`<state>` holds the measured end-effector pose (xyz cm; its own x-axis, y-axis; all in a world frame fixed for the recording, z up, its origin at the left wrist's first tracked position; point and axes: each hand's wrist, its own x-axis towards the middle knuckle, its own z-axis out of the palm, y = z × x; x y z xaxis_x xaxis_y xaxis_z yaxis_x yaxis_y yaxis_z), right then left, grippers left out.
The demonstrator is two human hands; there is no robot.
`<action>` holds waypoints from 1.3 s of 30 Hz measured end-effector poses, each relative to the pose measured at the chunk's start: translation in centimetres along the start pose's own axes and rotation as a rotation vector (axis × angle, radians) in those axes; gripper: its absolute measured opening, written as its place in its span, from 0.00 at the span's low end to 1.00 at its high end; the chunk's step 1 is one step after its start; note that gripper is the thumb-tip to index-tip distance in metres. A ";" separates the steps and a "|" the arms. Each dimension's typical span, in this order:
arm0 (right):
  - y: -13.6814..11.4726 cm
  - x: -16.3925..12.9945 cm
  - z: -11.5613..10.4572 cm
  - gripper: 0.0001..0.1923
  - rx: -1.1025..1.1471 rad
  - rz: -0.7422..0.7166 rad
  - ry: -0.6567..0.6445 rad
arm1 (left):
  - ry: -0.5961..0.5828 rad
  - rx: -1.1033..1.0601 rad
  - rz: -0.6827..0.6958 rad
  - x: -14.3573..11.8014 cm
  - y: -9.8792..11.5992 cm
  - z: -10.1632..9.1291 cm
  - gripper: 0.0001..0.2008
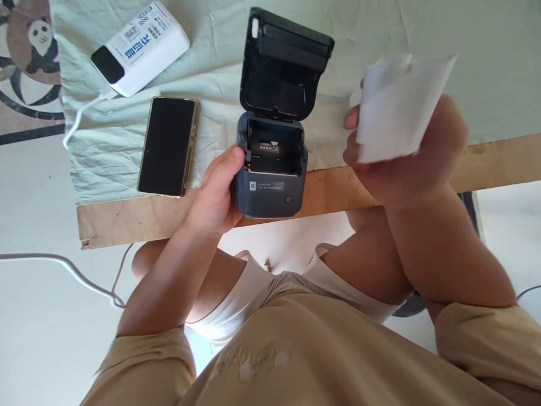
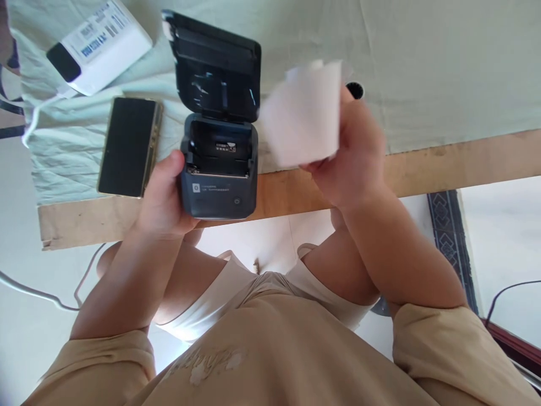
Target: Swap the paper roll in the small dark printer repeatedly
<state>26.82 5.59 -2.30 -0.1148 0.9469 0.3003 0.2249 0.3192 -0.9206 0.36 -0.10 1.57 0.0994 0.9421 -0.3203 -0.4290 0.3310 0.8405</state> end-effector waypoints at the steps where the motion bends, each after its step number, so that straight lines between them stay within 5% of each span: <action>1: 1.3 0.1 0.1 0.49 0.037 0.040 0.018 | 0.012 -0.013 -0.010 0.1 0.1 0.0 0.27; 5: 2.8 -0.6 1.0 0.34 0.141 0.164 0.107 | 0.024 -0.043 -0.019 0.2 0.2 0.0 0.26; 12: -1.2 -1.2 0.3 0.20 -0.418 -0.249 0.116 | -0.029 -0.031 -0.003 -0.1 0.2 0.1 0.26; 15: -1.7 -0.4 -0.7 0.21 -0.517 -0.256 0.103 | -0.005 -0.036 0.019 -0.1 0.4 0.2 0.25; 20: -1.9 0.1 -1.2 0.31 -0.652 0.048 0.001 | -0.025 0.032 -0.037 -0.4 0.9 0.3 0.21; 22: -2.6 -0.1 -1.1 0.38 -0.641 0.038 -0.004 | -0.022 0.024 -0.039 -0.5 1.0 0.2 0.21; 28: -5.1 0.1 -2.4 0.14 -0.453 -0.388 0.347 | -0.029 -0.002 -0.019 -0.3 0.5 0.0 0.19; 30: -4.8 0.5 -3.6 0.13 -0.432 -0.421 0.451 | -0.031 -0.003 0.010 -0.1 0.4 -0.2 0.20; 34: -2.9 0.8 -5.6 0.18 -0.493 -0.249 0.464 | -0.095 -0.010 -0.005 0.2 0.5 -0.5 0.26; 39: -2.0 1.0 -5.8 0.38 -0.601 0.129 0.290 | -0.103 0.009 -0.040 0.0 0.7 -0.7 0.26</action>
<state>31.88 6.12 1.31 0.1939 0.9240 0.3295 0.7276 0.0898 -0.6801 -0.61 0.12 1.85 0.2087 0.9285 -0.3073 -0.4148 0.3686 0.8319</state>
